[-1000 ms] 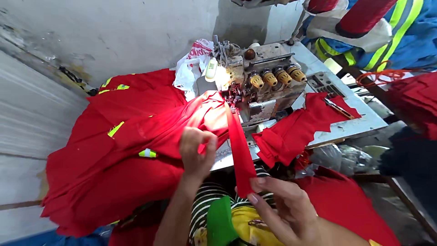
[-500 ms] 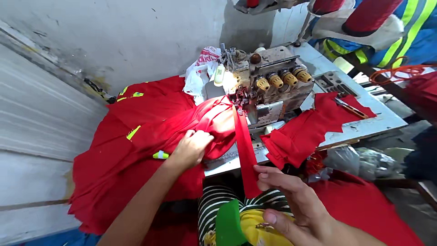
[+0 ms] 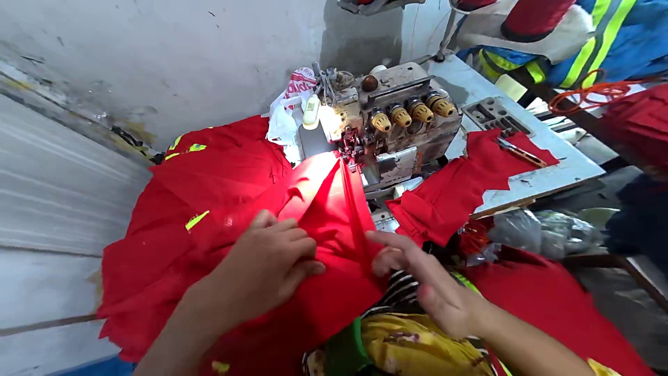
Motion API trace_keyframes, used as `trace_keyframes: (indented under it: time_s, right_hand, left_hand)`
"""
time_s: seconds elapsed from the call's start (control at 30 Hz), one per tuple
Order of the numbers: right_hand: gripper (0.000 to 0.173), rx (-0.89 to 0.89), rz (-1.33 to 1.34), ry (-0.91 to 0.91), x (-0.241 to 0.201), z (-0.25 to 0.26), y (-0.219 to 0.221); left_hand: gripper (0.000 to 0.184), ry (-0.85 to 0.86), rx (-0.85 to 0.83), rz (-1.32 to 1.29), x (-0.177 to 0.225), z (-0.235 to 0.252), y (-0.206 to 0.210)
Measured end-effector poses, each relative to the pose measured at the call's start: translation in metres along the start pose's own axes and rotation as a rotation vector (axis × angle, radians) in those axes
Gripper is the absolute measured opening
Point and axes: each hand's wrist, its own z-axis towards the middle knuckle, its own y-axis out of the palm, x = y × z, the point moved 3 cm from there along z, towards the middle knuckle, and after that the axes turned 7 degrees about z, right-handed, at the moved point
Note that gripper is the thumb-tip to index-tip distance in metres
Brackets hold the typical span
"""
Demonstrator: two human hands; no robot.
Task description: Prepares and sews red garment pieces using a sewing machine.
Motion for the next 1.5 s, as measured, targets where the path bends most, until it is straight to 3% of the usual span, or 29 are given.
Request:
trace_keyframes:
  time_s: [0.13, 0.2, 0.43, 0.63, 0.83, 1.03, 1.17, 1.33, 1.43, 1.5]
  right_hand:
    - [0.081, 0.044, -0.027, 0.039, 0.017, -0.029, -0.023]
    - [0.081, 0.037, -0.011, 0.007, 0.017, -0.028, -0.024]
    - [0.088, -0.107, 0.046, -0.114, 0.008, 0.008, 0.002]
    - [0.09, -0.18, 0.044, -0.187, -0.011, 0.023, 0.017]
    - [0.093, -0.164, -0.016, -0.19, -0.02, 0.019, 0.022]
    - [0.095, -0.167, -0.061, -0.198, -0.029, 0.022, 0.023]
    - [0.094, -0.124, -0.071, -0.231, -0.032, 0.026, 0.027]
    - [0.097, -0.043, 0.048, -0.151, -0.029, 0.047, 0.022]
    - [0.086, 0.058, 0.213, -0.13, -0.015, 0.064, 0.021]
    - [0.07, 0.196, 0.102, -0.222, -0.003, 0.066, 0.015]
  left_hand:
    - [0.038, 0.311, 0.037, -0.27, 0.048, 0.026, 0.015]
    - [0.035, 0.354, 0.031, -0.255, 0.058, 0.031, 0.015]
    - [0.025, 0.214, 0.039, -0.089, 0.063, -0.009, 0.012]
    - [0.017, 0.068, 0.148, 0.149, 0.066, -0.015, 0.002]
    - [0.01, 0.023, 0.147, 0.041, 0.058, -0.011, 0.0]
    - [0.025, 0.003, 0.088, -0.121, 0.04, -0.009, 0.002]
    - [0.027, 0.004, 0.019, -0.263, 0.028, -0.008, -0.002]
    - [0.024, 0.033, 0.075, 0.1, 0.026, 0.001, -0.032]
    - [0.03, 0.046, 0.07, 0.224, 0.011, 0.007, -0.052]
    - [0.031, 0.025, 0.076, 0.165, -0.008, 0.008, -0.063]
